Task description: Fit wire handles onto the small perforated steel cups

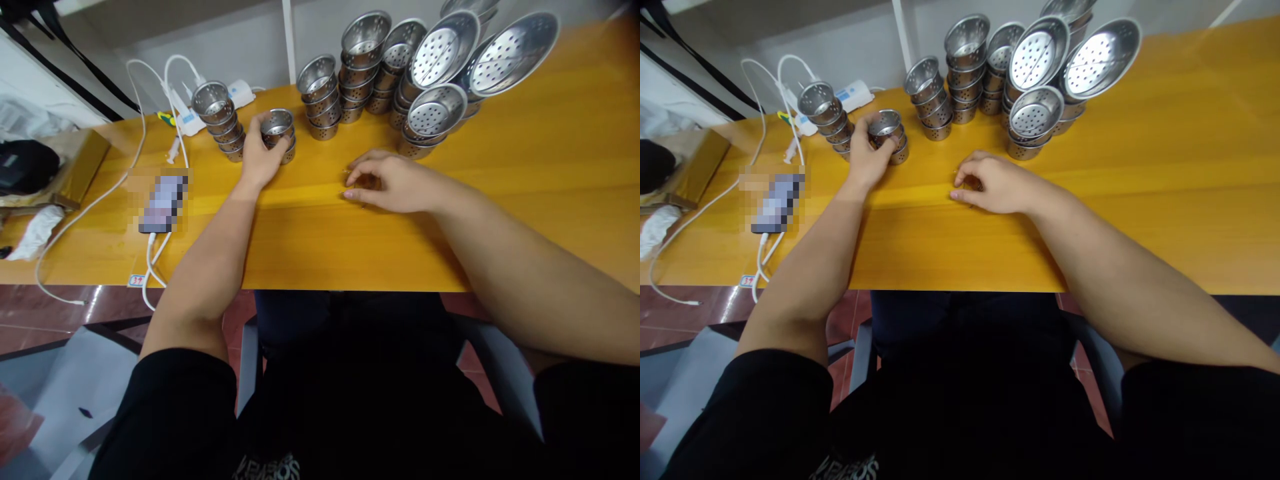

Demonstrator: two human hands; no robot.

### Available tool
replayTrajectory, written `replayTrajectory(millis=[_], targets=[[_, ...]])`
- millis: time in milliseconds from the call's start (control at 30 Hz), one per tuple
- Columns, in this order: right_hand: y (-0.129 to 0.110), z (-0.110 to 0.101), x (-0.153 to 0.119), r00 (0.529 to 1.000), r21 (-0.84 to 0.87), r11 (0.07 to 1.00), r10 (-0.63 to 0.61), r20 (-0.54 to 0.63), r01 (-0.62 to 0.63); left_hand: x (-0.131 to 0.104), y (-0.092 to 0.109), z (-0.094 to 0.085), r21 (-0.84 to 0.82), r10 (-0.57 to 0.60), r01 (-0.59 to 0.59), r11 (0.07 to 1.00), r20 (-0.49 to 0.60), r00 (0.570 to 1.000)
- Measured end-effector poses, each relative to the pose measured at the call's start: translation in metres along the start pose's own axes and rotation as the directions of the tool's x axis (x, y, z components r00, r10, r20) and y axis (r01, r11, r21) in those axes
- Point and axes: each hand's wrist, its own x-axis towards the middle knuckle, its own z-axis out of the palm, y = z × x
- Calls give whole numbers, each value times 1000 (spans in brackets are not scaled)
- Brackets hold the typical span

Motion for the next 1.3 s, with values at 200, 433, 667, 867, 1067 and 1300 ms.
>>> replayTrajectory(millis=[200, 433, 667, 867, 1067, 1300], targets=[[-5, 1, 1, 1000, 8, 1000, 5, -26, -4, -2, -1, 0, 22, -5, 5, 1000, 3, 1000], [-45, -22, -5, 947, -164, 977, 79, -311, -135, -8, 27, -4, 68, 111, -107, 992, -71, 991], [-52, -61, -13, 817, -384, 752, 345, -463, -535, -15, 35, -3, 143, 264, -277, 950, 103, 959], [-40, -61, -13, 765, -435, 635, 460, -450, -638, -15, 25, 0, 209, 353, -365, 907, 98, 931], [-44, -57, -8, 721, -438, 575, 512, -466, -691, -19, 42, 0, 226, 339, -370, 901, 166, 926], [-49, -56, -3, 708, -406, 601, 433, -558, -688, -25, 68, 4, 194, 218, -257, 947, 201, 955]])
